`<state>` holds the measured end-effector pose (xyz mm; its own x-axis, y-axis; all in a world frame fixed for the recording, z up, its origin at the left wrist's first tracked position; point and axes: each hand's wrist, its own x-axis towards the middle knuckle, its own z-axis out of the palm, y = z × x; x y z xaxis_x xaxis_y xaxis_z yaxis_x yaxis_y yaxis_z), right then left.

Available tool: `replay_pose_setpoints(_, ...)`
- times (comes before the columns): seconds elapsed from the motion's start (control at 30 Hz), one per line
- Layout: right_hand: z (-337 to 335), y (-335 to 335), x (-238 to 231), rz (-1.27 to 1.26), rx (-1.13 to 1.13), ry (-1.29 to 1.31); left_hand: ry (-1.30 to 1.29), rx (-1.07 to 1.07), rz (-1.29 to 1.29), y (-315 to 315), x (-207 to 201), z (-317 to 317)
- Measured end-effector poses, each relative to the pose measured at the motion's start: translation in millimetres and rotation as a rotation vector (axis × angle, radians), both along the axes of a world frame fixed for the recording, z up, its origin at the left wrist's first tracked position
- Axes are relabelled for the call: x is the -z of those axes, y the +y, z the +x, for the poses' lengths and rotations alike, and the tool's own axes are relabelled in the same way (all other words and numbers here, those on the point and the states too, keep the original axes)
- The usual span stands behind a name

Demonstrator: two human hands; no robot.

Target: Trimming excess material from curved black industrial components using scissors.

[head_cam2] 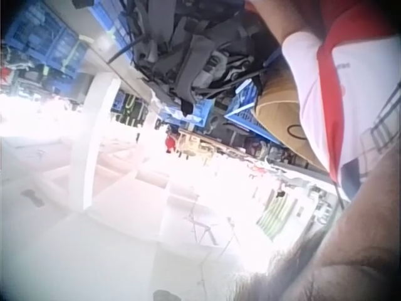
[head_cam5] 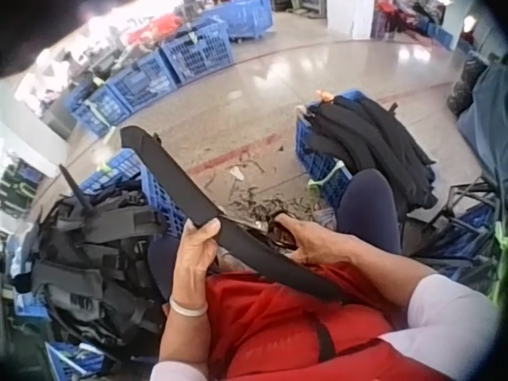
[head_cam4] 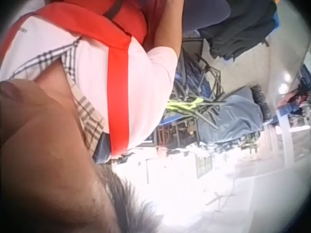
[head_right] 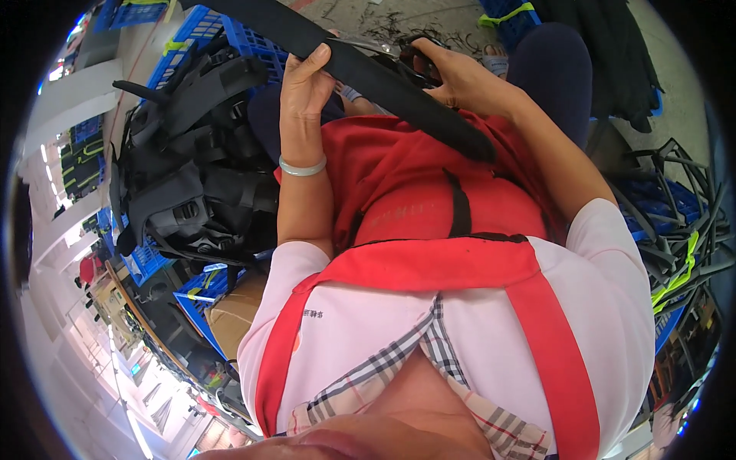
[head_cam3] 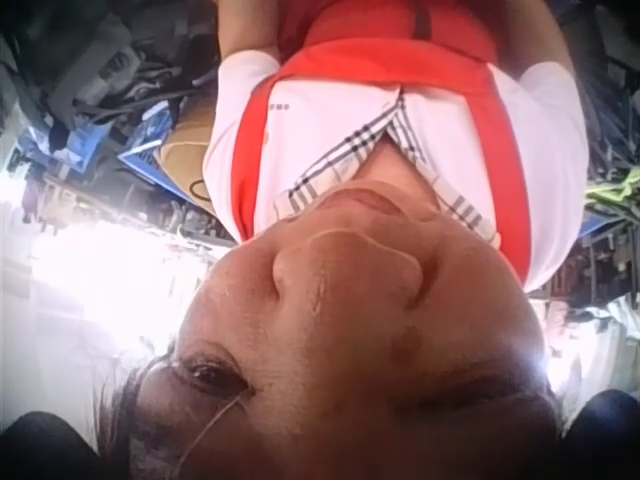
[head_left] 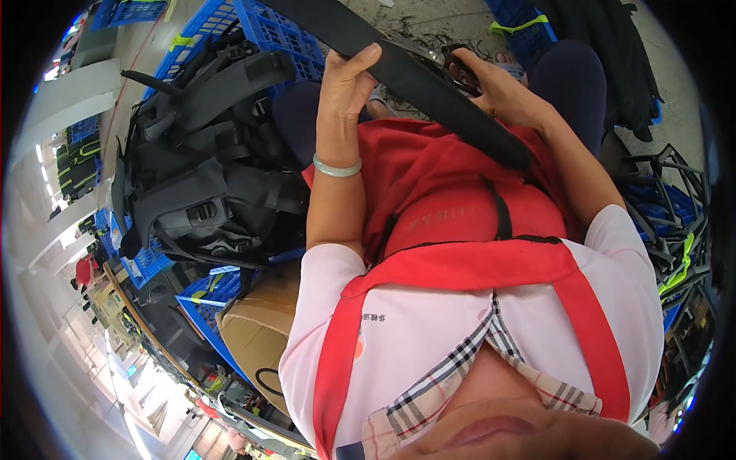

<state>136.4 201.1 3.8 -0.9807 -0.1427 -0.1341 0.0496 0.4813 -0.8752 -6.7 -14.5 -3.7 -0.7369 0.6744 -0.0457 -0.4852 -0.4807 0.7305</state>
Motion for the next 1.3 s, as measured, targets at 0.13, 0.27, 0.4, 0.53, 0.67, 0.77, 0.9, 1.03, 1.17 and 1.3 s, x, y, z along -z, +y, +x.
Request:
replay_pose_setpoints(0.13,-2,-2,10,0.101,0.021,0.183,-0.024,-0.026,0.017,11,-3,10)
replay_pose_setpoints(0.27,-4,-9,8,0.153,0.073,0.217,-0.029,-0.065,0.006,12,-6,13)
replay_pose_setpoints(0.4,-6,-11,19,0.197,0.106,0.251,-0.035,-0.044,0.015,15,-6,16)
replay_pose_setpoints(0.53,-9,-17,16,0.169,0.116,0.074,-0.072,-0.054,0.011,15,-3,15)
replay_pose_setpoints(0.67,-9,-17,20,0.182,0.123,0.164,-0.080,-0.048,0.048,12,-2,16)
replay_pose_setpoints(0.77,-10,-16,32,0.081,0.147,0.140,-0.091,-0.033,0.035,22,-7,24)
replay_pose_setpoints(0.9,-17,-7,43,-0.003,0.214,0.350,-0.116,-0.005,0.078,26,-2,21)
replay_pose_setpoints(1.03,-16,11,3,-0.243,0.444,0.023,-0.188,-0.064,-0.129,27,6,12)
replay_pose_setpoints(1.17,-27,6,-16,-0.568,0.510,-0.104,-0.088,0.172,-0.427,51,-2,41)
replay_pose_setpoints(1.3,-29,22,15,-0.647,0.644,0.103,-0.145,0.315,-0.305,71,9,60)
